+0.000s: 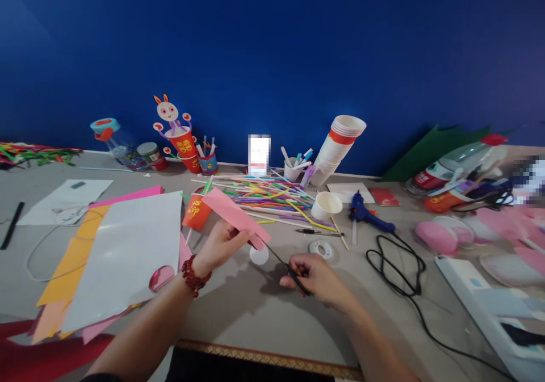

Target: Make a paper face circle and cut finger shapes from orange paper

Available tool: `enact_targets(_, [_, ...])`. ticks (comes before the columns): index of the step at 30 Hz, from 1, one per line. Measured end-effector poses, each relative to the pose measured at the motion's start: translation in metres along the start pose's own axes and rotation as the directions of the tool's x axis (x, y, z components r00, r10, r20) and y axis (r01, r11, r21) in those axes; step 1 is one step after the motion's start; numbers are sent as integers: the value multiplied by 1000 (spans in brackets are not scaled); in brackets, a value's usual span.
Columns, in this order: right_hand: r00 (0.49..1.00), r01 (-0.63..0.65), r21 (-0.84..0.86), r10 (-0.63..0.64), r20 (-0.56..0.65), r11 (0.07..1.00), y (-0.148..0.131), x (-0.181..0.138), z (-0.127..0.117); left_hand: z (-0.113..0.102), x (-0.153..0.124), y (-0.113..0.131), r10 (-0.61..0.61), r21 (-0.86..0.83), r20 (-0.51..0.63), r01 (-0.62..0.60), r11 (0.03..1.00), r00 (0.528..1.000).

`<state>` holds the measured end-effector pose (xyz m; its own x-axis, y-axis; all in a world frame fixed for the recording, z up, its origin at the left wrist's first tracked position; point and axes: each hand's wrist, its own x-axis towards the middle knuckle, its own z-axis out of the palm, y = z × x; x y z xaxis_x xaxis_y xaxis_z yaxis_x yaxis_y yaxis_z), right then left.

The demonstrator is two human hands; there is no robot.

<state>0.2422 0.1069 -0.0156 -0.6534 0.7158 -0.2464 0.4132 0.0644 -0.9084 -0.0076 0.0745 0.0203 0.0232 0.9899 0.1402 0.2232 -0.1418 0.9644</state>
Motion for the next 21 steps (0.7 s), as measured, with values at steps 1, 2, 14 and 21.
enact_targets(1, [1000, -19, 34, 18, 25, 999, 0, 0, 0, 1, 0, 1, -2, -17, -17, 2, 1000, 1000])
enact_targets(2, [998, -39, 71, 36, 48, 997, -1, -1, 0, 3, -1, 2, -8, -42, -41, 6, 999, 999])
enact_targets(14, [992, 32, 386, -77, 102, 922, -11, -1, 16, 35, -10, 2, -19, -227, -166, -20, 974, 986])
enact_targets(21, [995, 9, 432, -51, 87, 902, -11, 0, 21, 47, -15, -2, -4, -322, -85, -23, 946, 996])
